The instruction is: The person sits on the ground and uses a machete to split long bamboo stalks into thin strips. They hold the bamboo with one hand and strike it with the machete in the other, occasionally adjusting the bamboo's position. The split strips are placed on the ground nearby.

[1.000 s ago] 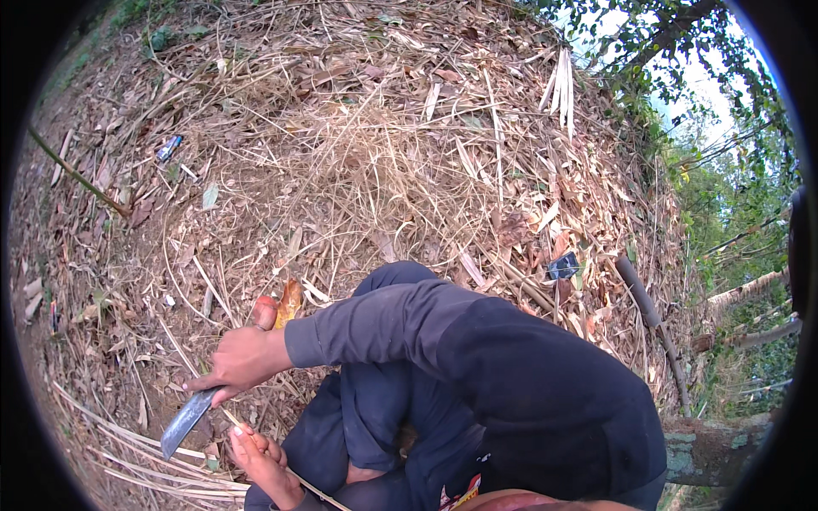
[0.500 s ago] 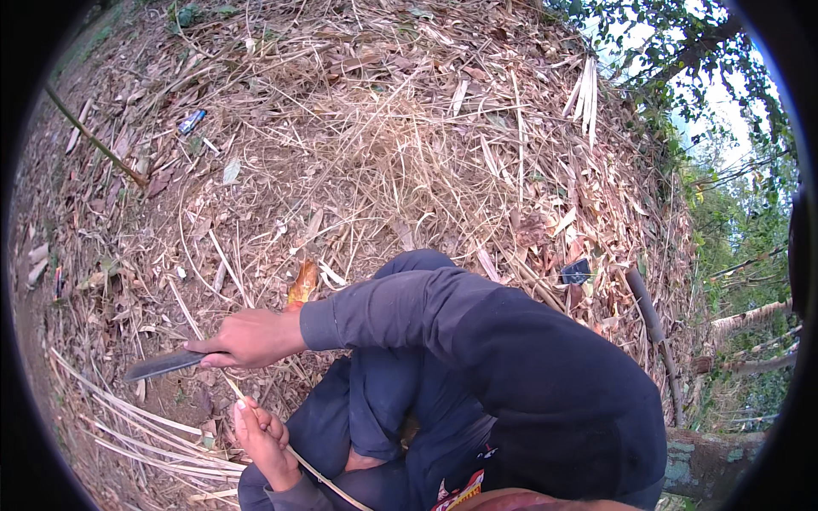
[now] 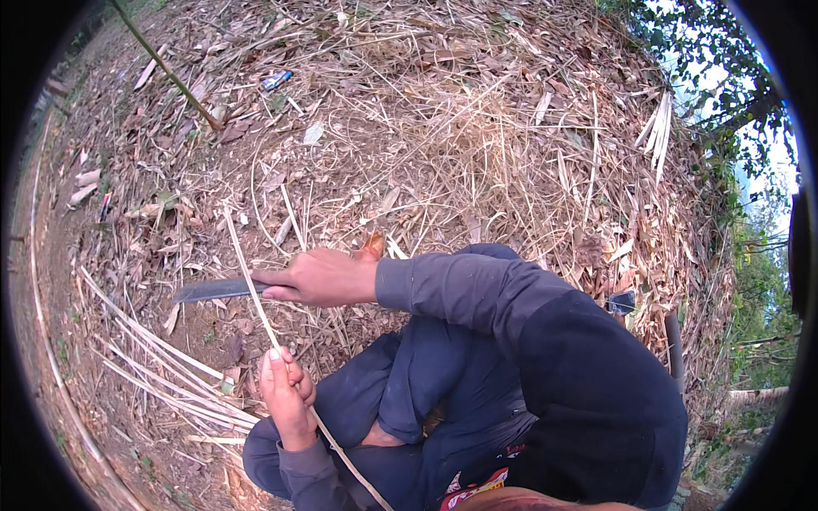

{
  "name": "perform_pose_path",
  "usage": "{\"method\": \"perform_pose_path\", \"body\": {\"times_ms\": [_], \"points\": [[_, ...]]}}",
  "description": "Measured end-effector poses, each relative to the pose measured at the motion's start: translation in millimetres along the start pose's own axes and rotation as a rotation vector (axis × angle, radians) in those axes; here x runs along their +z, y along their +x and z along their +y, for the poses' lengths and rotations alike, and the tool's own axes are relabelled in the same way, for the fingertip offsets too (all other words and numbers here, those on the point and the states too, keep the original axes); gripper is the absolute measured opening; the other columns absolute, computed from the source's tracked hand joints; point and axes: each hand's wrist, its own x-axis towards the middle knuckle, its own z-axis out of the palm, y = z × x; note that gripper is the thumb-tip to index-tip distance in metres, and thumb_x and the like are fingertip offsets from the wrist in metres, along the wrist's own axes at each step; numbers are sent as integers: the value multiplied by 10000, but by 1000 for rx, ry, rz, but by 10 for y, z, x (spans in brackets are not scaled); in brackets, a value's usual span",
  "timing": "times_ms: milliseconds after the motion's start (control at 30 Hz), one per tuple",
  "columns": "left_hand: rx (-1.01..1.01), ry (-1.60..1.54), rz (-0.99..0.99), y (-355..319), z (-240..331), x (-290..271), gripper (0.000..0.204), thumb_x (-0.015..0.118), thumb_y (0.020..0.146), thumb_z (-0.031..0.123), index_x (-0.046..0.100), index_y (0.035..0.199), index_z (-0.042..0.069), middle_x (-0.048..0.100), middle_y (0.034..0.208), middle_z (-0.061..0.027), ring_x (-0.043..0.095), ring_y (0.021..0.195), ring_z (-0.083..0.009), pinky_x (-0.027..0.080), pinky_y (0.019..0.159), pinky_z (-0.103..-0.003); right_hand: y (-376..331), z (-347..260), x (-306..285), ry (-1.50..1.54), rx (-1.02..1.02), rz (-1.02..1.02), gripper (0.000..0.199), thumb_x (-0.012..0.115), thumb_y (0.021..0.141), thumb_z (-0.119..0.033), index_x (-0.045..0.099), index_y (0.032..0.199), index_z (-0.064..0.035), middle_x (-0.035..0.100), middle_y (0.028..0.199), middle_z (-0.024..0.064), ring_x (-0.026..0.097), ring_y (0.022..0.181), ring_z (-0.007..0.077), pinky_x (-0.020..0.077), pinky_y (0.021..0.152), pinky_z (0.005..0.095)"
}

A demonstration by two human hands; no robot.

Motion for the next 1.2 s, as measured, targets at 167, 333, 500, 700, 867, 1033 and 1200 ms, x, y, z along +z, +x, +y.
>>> {"method": "perform_pose_path", "body": {"times_ms": [167, 333, 500, 700, 867, 1033, 1200], "points": [[55, -19, -4, -99, -13, 5, 263, 391, 1075, 331, 465, 947, 113, 303, 615, 62, 235, 408, -16, 155, 352, -192, -289, -154, 439, -123, -316, -364, 477, 499, 976, -472, 528, 1394, -242, 638, 687, 166, 668, 676, 361, 525, 624, 500], [56, -31, 27, -50, 3, -33, 262, 385, 1077, 320, 464, 946, 108, 307, 617, 60, 250, 413, -16, 162, 351, -190, -76, 184, 209, -117, 69, -247, 427, 482, 991, -473, 587, 1238, -141, 667, 789, 161, 677, 730, 371, 536, 684, 484], [-20, -109, 44, 22, 77, -117, 268, 361, 1075, 286, 495, 985, 72, 343, 624, 53, 280, 419, -20, 198, 355, -176, 306, 210, -181, 324, 317, 179, 481, 458, 1038, -366, 479, 1432, -89, 583, 634, 112, 541, 523, 175, 433, 537, 379], [-27, -145, 29, 42, 95, -217, 243, 394, 1063, 252, 507, 1025, 42, 364, 644, 38, 287, 430, -20, 214, 350, -179, 181, 11, 8, 228, -129, 415, 492, 547, 1000, -361, 490, 1437, -142, 604, 644, 118, 580, 489, 210, 445, 489, 372], [-17, -127, 77, 32, -34, -196, 206, 417, 1064, 225, 513, 1029, 46, 382, 671, 42, 289, 444, -21, 209, 372, -190, -195, -207, 342, -268, -426, 86, 549, 606, 915, -483, 509, 1418, -285, 534, 647, 75, 603, 491, 255, 483, 438, 383], [-36, -137, 20, -83, 42, -159, 247, 448, 1061, 249, 554, 1088, 28, 386, 686, 51, 260, 458, 3, 190, 396, -175, 51, -79, 178, -277, -328, 103, 553, 606, 932, -410, 485, 1448, -251, 533, 666, 76, 578, 513, 251, 462, 477, 396], [-46, -101, 33, -88, 30, -118, 277, 484, 1050, 253, 586, 1151, 17, 400, 686, 49, 267, 462, 7, 190, 399, -172, 198, 74, 23, -92, -252, 231, 499, 567, 977, -369, 468, 1456, -273, 575, 653, 106, 601, 535, 280, 475, 521, 402]]}}
